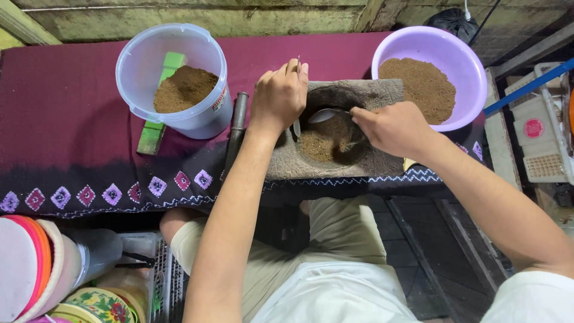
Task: Transferring ground powder from a stone mortar into containers using a spoon and a scraping tool.
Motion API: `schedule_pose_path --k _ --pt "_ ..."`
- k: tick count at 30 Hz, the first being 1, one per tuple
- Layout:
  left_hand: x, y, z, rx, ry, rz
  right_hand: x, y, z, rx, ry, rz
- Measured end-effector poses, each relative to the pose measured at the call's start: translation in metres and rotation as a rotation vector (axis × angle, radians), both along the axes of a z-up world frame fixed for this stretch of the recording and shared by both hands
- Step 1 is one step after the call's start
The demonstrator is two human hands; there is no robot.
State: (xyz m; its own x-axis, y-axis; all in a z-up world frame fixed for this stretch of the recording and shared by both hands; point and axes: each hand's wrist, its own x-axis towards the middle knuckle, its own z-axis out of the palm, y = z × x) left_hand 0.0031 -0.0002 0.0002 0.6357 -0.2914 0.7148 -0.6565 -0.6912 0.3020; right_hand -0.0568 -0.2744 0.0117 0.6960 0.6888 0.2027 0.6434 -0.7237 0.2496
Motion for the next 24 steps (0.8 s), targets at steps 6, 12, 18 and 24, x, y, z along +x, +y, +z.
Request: schedule_pose_path --k 6,12,18,24 --pt "0.003 0.0 -0.001 0.001 0.037 -0.017 -0.01 -0.011 -0.001 -0.049 0.249 0.092" --pt "0.003 0.0 0.002 0.001 0.028 -0.022 -0.014 0.0 0.018 -0.051 0.313 0.081" --pt "0.003 -0.001 -0.001 -0.011 0.005 -0.008 -0.013 -0.004 0.002 -0.014 0.126 -0.054" --pt "0.003 -0.001 -0.002 -0.013 0.017 -0.019 -0.021 -0.015 0.01 -0.114 0.242 0.059"
